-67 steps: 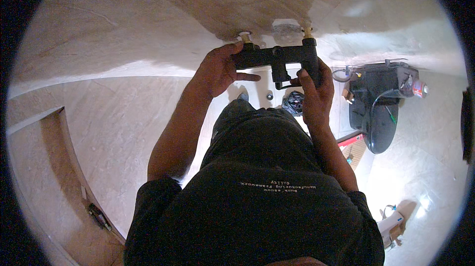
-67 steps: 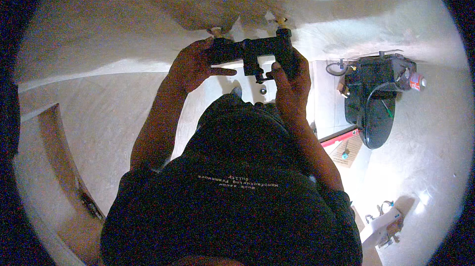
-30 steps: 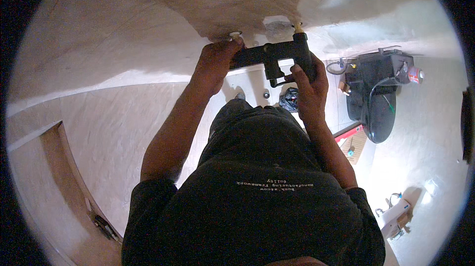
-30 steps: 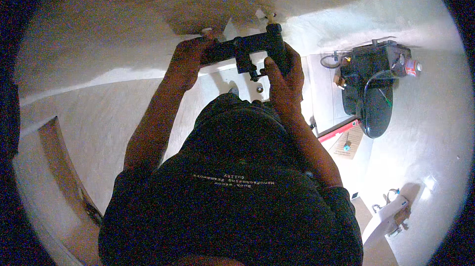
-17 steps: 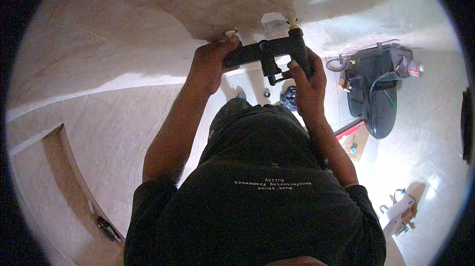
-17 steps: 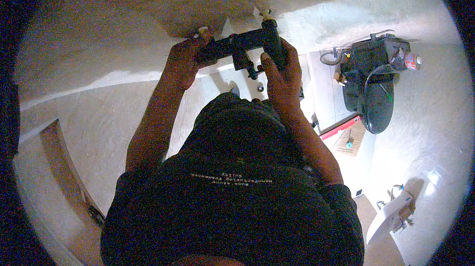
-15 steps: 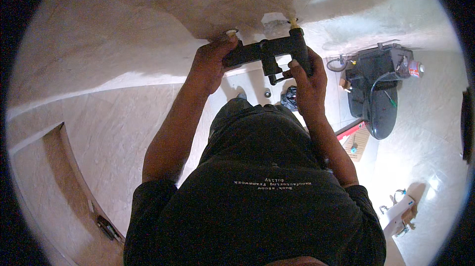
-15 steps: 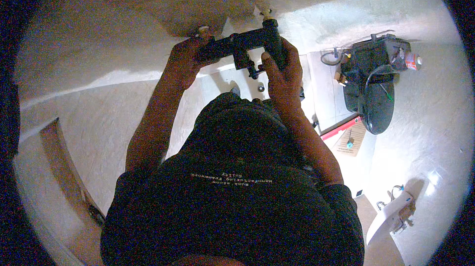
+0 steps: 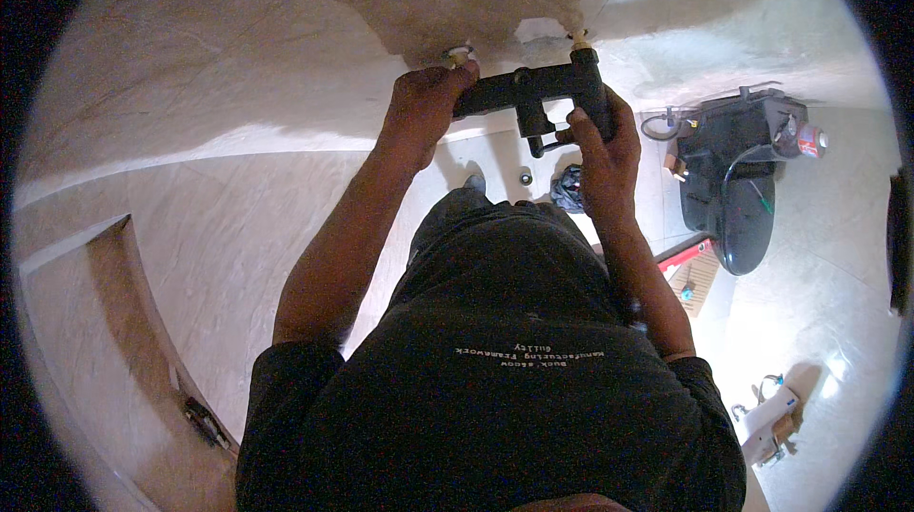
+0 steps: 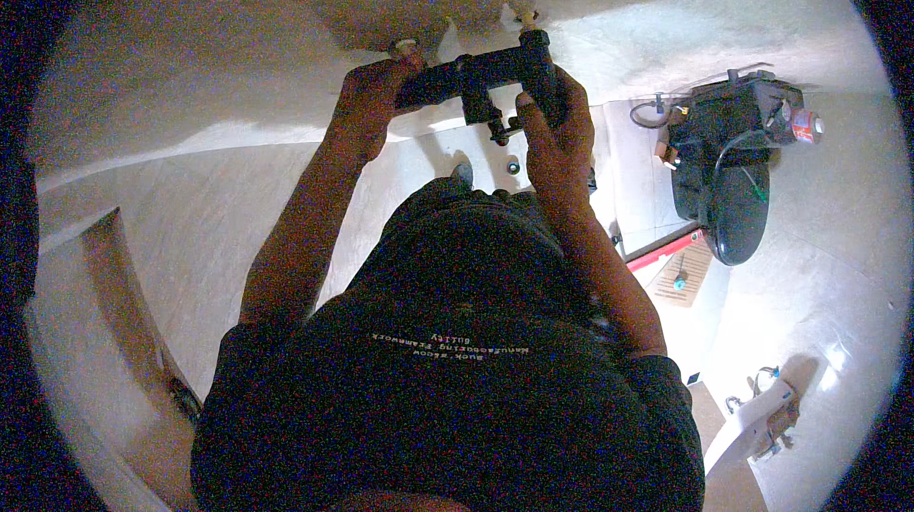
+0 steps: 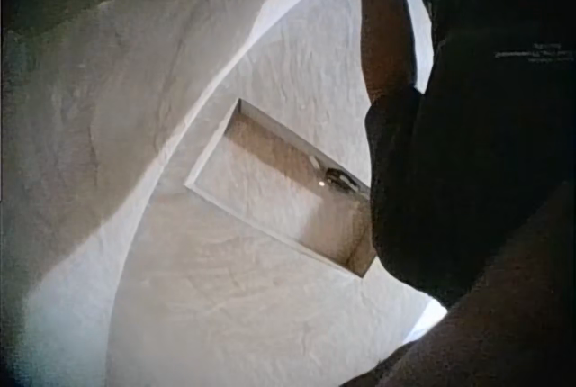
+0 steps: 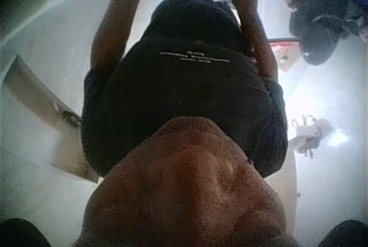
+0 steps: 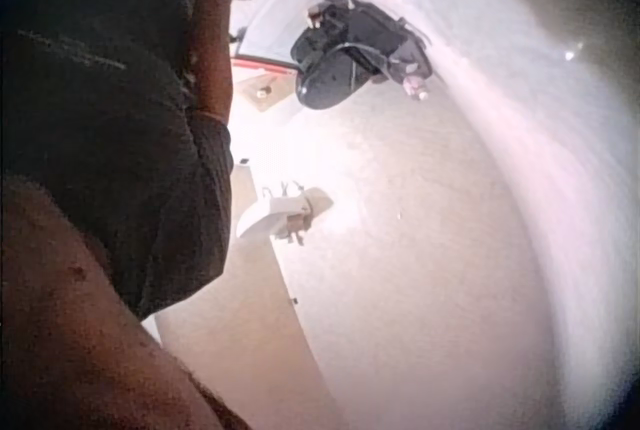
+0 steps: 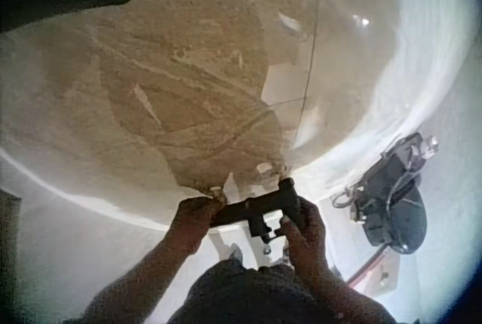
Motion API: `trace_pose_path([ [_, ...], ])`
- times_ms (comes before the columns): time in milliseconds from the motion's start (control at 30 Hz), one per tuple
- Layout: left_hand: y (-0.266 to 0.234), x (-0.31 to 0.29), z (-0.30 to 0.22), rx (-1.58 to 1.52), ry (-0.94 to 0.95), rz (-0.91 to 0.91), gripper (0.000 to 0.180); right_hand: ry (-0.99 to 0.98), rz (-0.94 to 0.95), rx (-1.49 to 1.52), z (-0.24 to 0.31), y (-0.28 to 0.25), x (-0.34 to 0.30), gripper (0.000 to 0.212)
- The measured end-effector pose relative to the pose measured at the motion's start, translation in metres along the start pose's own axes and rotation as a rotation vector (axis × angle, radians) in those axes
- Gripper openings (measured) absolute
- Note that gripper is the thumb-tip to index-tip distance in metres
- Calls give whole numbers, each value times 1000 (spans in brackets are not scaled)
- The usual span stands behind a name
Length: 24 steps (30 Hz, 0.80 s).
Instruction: The person positions a shower mixer bracket against the wall, checks the level with a spirit level, and tightens the brass fittings using a wrench.
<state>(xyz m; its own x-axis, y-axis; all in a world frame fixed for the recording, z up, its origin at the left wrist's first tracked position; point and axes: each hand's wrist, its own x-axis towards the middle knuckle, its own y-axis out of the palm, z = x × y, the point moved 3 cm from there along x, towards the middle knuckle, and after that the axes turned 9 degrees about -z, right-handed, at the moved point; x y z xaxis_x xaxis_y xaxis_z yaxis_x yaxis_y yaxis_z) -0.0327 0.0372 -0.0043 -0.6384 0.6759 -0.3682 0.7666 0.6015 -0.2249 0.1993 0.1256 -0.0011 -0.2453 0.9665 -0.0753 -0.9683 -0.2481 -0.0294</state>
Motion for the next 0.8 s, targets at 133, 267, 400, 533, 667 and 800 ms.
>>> trace_pose_path([
  [133,-1,10,15,-131,150,62,39,-3,5,28,-4,1,0,45],
  [267,4,-1,13,-393,-82,106,47,29,26,38,-2,2,0,46],
  [400,9,-14,-7,-280,-162,49,54,-19,16,36,-4,-1,2,48],
  [533,6,-8,-6,-238,-185,86,38,53,38,94,-2,2,1,48],
  [667,10,9,22,-665,-214,87,32,12,12,27,-1,2,1,47],
  [800,7,7,19,-712,-247,145,46,44,24,60,-1,1,-1,47],
])
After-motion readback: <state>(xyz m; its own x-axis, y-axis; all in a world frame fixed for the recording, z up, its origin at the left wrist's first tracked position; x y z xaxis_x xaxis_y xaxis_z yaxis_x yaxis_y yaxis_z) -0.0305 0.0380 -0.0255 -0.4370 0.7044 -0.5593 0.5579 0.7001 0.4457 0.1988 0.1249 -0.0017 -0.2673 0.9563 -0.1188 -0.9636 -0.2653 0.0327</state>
